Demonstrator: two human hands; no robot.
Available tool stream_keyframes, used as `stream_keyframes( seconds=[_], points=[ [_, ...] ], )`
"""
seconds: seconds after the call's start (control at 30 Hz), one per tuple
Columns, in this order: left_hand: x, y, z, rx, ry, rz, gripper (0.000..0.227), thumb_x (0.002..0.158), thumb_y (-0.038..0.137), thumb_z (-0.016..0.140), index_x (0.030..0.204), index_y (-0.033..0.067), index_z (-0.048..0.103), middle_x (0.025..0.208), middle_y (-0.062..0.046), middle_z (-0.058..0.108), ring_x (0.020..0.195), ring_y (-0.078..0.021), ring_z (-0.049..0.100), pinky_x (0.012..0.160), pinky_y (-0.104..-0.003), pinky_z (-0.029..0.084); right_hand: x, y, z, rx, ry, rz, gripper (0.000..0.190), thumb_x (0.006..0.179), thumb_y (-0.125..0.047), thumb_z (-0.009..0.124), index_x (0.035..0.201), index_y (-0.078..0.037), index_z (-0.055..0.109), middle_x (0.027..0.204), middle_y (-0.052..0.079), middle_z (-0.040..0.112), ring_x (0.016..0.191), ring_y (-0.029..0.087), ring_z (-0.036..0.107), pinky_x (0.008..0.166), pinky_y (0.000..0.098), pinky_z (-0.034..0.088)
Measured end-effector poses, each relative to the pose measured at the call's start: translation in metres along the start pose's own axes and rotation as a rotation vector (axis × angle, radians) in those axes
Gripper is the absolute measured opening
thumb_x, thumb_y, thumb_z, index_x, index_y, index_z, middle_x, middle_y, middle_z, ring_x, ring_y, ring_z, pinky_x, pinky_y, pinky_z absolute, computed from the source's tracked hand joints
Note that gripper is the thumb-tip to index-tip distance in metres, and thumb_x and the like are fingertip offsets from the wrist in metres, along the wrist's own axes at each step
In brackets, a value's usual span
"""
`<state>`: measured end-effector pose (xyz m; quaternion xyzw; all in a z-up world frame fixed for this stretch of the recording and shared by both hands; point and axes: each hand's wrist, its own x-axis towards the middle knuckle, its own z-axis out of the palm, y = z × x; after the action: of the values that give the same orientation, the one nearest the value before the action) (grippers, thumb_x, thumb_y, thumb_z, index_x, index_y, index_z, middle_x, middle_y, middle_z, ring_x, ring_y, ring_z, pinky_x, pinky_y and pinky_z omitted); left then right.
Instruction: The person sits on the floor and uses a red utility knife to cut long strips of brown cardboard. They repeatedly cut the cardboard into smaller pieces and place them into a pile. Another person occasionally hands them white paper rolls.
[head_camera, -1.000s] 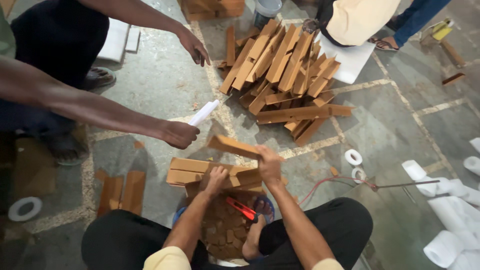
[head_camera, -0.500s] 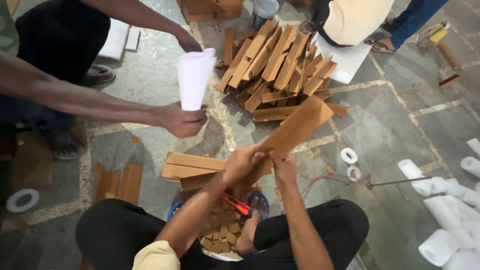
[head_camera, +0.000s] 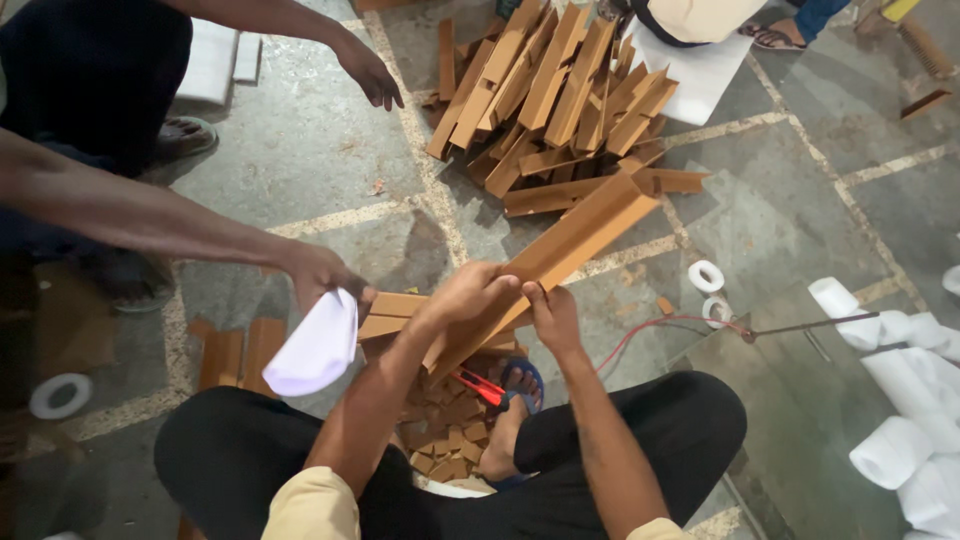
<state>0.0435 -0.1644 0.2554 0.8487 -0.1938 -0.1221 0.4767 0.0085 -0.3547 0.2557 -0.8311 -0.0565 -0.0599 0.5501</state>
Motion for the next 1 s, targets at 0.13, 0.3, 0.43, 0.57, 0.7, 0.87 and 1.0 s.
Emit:
stream_keyframes(
  seconds=[0.13,0.3,0.43,0.57,0.7,0.87,1.0],
  points=[
    [0.005,0.005,0.035,-0.722,0.273,-0.197,0.04,0.102,0.038,0.056,0.119,0.0053,0.071,0.098,-0.02,0.075,0.089,-0.0328,0.075,0.077,-0.042,0.056,-0.006,0.026,0.021,0.094,0.305,-0.085,0.038,0.11,-0.033,0.057,0.093,0.0,0.063,0.071,0.0,0.058,0.065,0.009,0.05,0.058,0.0288,0.044],
    [0.004,-0.005,0.037,-0.103,0.141,-0.028,0.036,0.1,0.038,0.059,0.106,0.0054,0.072,0.093,-0.02,0.074,0.088,-0.0367,0.072,0.077,-0.046,0.056,0.011,0.079,0.017,0.118,-0.009,0.154,0.041,0.105,-0.039,0.057,0.087,-0.003,0.064,0.065,-0.001,0.056,0.057,0.01,0.048,0.051,0.0295,0.04],
    [-0.006,-0.017,-0.015,0.388,0.018,0.136,0.036,0.097,0.039,0.061,0.094,0.0054,0.073,0.088,-0.021,0.074,0.086,-0.0394,0.071,0.078,-0.05,0.056,0.015,0.13,0.006,-0.05,-0.444,0.389,0.052,0.107,-0.047,0.057,0.086,0.0,0.064,0.064,0.006,0.054,0.056,0.018,0.049,0.052,0.035,0.04],
    [-0.011,-0.035,-0.066,0.631,0.005,0.155,0.029,0.092,0.032,0.057,0.088,0.0097,0.075,0.091,-0.016,0.074,0.085,-0.0365,0.072,0.075,-0.049,0.057,-0.007,0.154,0.003,-0.781,-0.784,-0.12,0.043,0.099,-0.047,0.057,0.119,-0.014,0.076,0.108,0.016,0.076,0.1,0.034,0.07,0.083,0.0412,0.053],
    [0.002,-0.043,-0.062,0.048,0.509,0.09,0.035,0.1,0.032,0.052,0.109,0.0035,0.071,0.092,-0.022,0.073,0.086,-0.0419,0.071,0.074,-0.051,0.055,-0.023,0.125,0.048,-0.302,-0.539,-0.087,0.064,0.094,-0.026,0.063,0.152,-0.007,0.045,0.142,0.023,0.061,0.129,0.035,0.058,0.105,0.0425,0.044],
    [0.003,-0.032,-0.032,0.044,0.551,-0.131,0.037,0.107,0.033,0.049,0.122,0.0053,0.068,0.098,-0.025,0.072,0.094,-0.0457,0.069,0.083,-0.054,0.054,-0.054,0.084,0.121,0.216,-0.115,0.091,0.06,0.102,-0.027,0.058,0.152,0.002,0.039,0.139,0.025,0.057,0.129,0.033,0.055,0.108,0.0398,0.045],
    [-0.008,0.018,-0.049,-0.03,0.534,-0.106,0.041,0.097,0.032,0.057,0.127,0.004,0.061,0.109,-0.021,0.073,0.097,-0.0435,0.069,0.081,-0.052,0.053,-0.038,0.087,0.111,0.236,0.133,-0.051,0.051,0.112,-0.03,0.041,0.151,0.003,0.045,0.14,0.018,0.062,0.131,0.026,0.057,0.113,0.0372,0.041]
  ],
)
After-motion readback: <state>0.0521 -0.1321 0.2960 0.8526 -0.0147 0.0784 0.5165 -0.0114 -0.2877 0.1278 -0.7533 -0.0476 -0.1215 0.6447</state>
